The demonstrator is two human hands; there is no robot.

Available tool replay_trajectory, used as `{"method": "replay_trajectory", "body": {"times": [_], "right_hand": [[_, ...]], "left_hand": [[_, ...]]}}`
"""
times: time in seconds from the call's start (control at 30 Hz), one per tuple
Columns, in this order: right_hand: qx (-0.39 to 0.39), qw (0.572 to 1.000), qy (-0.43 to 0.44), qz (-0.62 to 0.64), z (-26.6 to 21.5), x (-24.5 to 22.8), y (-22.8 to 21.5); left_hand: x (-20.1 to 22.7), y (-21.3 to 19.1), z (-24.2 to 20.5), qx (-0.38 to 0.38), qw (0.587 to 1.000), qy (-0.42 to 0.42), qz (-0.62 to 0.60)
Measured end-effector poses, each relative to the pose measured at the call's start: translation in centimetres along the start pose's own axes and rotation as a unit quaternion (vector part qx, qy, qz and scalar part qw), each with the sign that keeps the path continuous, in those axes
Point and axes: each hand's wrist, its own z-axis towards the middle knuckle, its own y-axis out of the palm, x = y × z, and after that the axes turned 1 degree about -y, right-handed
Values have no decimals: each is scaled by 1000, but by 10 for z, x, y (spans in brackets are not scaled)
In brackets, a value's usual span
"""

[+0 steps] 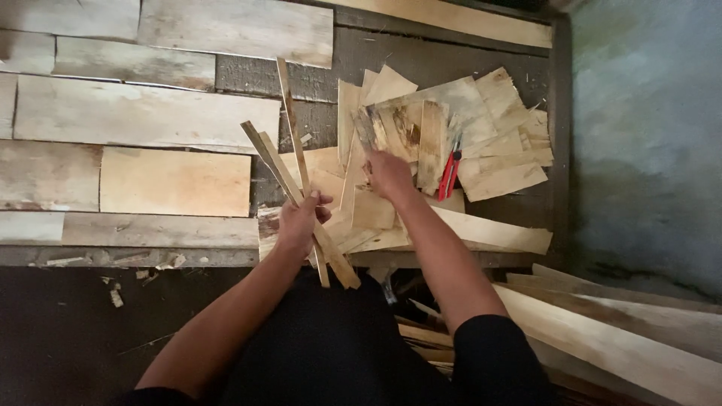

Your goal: Trimming and sorting thin wood scraps or veneer using a utility knife.

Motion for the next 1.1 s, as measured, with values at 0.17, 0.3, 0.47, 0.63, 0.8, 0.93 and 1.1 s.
{"method": "replay_trajectory", "body": {"times": [0.17,0.3,0.47,0.63,0.8,0.93,1.1], "right_hand": [[46,996,3,75,1,5,7],[14,976,118,182,12,9,-18],[34,963,52,263,-5,-6,-48],[-65,997,-20,32,-5,-16,-22],[-60,989,63,118,2,-17,-21],[-55,969,124,209,10,8,-30],[281,870,103,392,14,40,-44]], "left_hand": [[-15,0,10,-18,999,24,-16],[16,17,-13,13,998,-20,65],[-15,19,16,-40,999,19,13],[-41,22,38,-27,996,-16,78],[-69,22,68,-31,994,-34,96],[-74,29,71,-22,990,-21,135],[-91,28,89,-36,991,-18,131]]}}
